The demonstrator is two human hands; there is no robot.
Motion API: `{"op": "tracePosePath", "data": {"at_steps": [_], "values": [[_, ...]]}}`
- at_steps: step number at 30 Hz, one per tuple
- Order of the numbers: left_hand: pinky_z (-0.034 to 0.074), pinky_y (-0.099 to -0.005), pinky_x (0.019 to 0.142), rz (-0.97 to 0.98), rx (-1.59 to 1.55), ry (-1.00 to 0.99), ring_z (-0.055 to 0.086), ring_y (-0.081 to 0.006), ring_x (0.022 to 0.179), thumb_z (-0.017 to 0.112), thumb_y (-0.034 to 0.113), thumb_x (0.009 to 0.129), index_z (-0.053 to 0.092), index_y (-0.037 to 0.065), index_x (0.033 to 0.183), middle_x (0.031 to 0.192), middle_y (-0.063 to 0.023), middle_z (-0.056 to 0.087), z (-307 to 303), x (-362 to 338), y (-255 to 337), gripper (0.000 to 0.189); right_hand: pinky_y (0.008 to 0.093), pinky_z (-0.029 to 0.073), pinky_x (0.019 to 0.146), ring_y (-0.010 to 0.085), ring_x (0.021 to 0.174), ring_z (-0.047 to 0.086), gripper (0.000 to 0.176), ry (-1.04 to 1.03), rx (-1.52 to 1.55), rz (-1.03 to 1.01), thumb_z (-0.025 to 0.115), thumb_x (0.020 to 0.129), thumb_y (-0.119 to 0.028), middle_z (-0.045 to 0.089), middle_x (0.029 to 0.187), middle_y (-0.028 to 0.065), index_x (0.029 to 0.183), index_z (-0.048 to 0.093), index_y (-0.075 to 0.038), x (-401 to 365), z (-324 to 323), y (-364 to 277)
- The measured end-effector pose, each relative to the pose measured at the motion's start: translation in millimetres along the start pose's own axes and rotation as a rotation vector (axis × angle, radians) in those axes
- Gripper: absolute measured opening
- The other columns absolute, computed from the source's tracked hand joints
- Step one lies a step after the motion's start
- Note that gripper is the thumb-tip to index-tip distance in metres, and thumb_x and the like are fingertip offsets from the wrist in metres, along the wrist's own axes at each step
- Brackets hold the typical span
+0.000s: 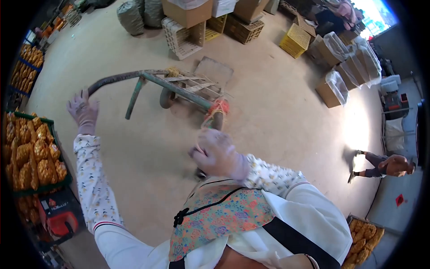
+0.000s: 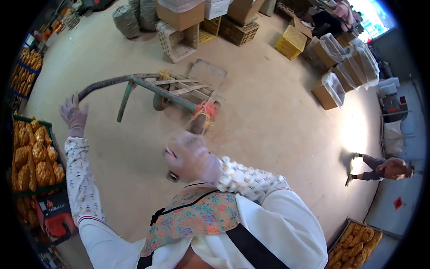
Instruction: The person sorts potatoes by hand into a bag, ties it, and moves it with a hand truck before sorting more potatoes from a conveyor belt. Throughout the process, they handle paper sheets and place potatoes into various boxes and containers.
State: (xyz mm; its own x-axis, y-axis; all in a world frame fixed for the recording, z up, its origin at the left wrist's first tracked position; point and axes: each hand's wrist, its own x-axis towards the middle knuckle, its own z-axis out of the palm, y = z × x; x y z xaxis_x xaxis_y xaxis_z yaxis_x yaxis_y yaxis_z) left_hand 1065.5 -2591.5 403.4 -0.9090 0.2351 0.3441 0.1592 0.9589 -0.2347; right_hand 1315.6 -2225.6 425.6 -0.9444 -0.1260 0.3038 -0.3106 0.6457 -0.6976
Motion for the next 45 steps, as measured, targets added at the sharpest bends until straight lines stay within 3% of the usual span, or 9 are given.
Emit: {"op": "tracePosePath", "data": {"at_steps": [2, 6, 8, 12, 17, 20, 27, 35, 45], "values": [[0.033, -0.0468, 0.109, 0.129, -0.300, 0.300, 0.049, -0.0309, 0.127, 0.059, 0.042, 0.093, 0.054, 0.014, 0.136, 0.135, -0.0129, 0.057, 10.6, 8.9, 52.0, 0.051, 0.0404, 0.051, 0.067, 0.0322, 0.073, 0.063, 0.004, 0.136, -0.047, -0.051, 0.064, 0.074, -0.013, 0.061, 0.072, 0.0126, 0.072, 0.064, -0.009, 33.3, 4.2, 14.2], [0.026, -0.0454, 0.116, 0.539, -1.105, 0.160, 0.042, -0.0345, 0.136, 0.058, 0.030, 0.094, 0.049, 0.003, 0.139, 0.144, -0.0166, 0.048, -143.8, -17.0, 215.0, 0.054, 0.0405, 0.052, 0.068, 0.0314, 0.075, 0.066, 0.015, 0.142, 0.011, 0.185, 0.058, 0.078, -0.019, 0.068, 0.078, 0.0145, 0.075, 0.068, -0.009, 99.6, -47.5, 52.5], [0.027, -0.0492, 0.115, 0.675, -1.164, 0.305, 0.041, -0.0384, 0.136, 0.060, 0.026, 0.092, 0.049, 0.002, 0.139, 0.145, -0.0177, 0.047, -188.0, -15.0, 275.4, 0.053, 0.0449, 0.051, 0.063, 0.0307, 0.073, 0.063, 0.012, 0.088, 0.178, 0.427, 0.063, 0.077, -0.018, 0.068, 0.083, 0.0116, 0.072, 0.064, -0.007, 127.7, -96.2, 59.8], [0.032, -0.0531, 0.111, 0.823, -0.901, 0.554, 0.049, -0.0384, 0.129, 0.065, 0.024, 0.086, 0.053, 0.003, 0.133, 0.136, -0.0168, 0.054, -214.4, 9.1, 389.5, 0.053, 0.0403, 0.047, 0.059, 0.0246, 0.068, 0.059, 0.013, 0.103, 0.291, 0.031, 0.058, 0.082, -0.014, 0.070, 0.094, 0.0135, 0.083, 0.066, -0.003, 125.6, -122.0, 128.8], [0.040, -0.0516, 0.102, 1.131, -1.265, 0.055, 0.060, -0.0343, 0.112, 0.069, 0.016, 0.077, 0.063, 0.003, 0.116, 0.120, -0.0131, 0.064, -267.6, 18.2, 543.1, 0.041, 0.0320, 0.041, 0.051, 0.0151, 0.059, 0.051, 0.021, -0.132, 1.140, 0.244, 0.053, 0.086, -0.009, 0.070, 0.104, 0.0154, 0.096, 0.068, 0.002, 33.6, -218.8, 245.0], [0.043, -0.0504, 0.099, 1.104, -1.281, -0.133, 0.062, -0.0310, 0.104, 0.070, 0.015, 0.075, 0.066, 0.004, 0.109, 0.113, -0.0113, 0.066, -260.7, 55.9, 603.2, 0.036, 0.0271, 0.037, 0.047, 0.0094, 0.053, 0.046, 0.027, 0.059, 1.408, 0.339, 0.050, 0.089, -0.006, 0.070, 0.110, 0.0165, 0.104, 0.069, 0.004, -27.3, -328.5, 332.1], [0.044, -0.0475, 0.097, 1.110, -0.984, -0.081, 0.063, -0.0279, 0.094, 0.070, 0.020, 0.076, 0.065, 0.007, 0.106, 0.099, -0.0090, 0.065, -302.0, 168.5, 733.3, 0.034, 0.0193, 0.038, 0.047, 0.0081, 0.054, 0.050, 0.028, 0.212, 0.298, 0.040, 0.048, 0.089, -0.005, 0.071, 0.104, 0.0130, 0.106, 0.069, 0.004, -71.7, -459.8, 530.5], [0.044, -0.0459, 0.095, 1.343, -1.005, -0.178, 0.063, -0.0269, 0.092, 0.069, 0.025, 0.079, 0.063, 0.008, 0.101, 0.094, -0.0081, 0.064, -255.2, 324.0, 879.3, 0.029, 0.0171, 0.038, 0.049, 0.0064, 0.064, 0.052, 0.032, 0.140, 0.421, 0.843, 0.045, 0.090, -0.003, 0.069, 0.103, 0.0076, 0.113, 0.068, -0.001, 9.7, -539.7, 622.4], [0.044, -0.0440, 0.093, 1.547, -0.971, -0.288, 0.062, -0.0256, 0.090, 0.067, 0.032, 0.083, 0.061, 0.010, 0.096, 0.088, -0.0070, 0.061, -276.6, 552.8, 995.5, 0.027, 0.0195, 0.041, 0.047, 0.0110, 0.054, 0.057, 0.027, 0.488, 0.762, 1.277, 0.052, 0.086, -0.005, 0.073, 0.095, 0.0121, 0.103, 0.070, 0.005, 35.0, -646.3, 754.7]]}}
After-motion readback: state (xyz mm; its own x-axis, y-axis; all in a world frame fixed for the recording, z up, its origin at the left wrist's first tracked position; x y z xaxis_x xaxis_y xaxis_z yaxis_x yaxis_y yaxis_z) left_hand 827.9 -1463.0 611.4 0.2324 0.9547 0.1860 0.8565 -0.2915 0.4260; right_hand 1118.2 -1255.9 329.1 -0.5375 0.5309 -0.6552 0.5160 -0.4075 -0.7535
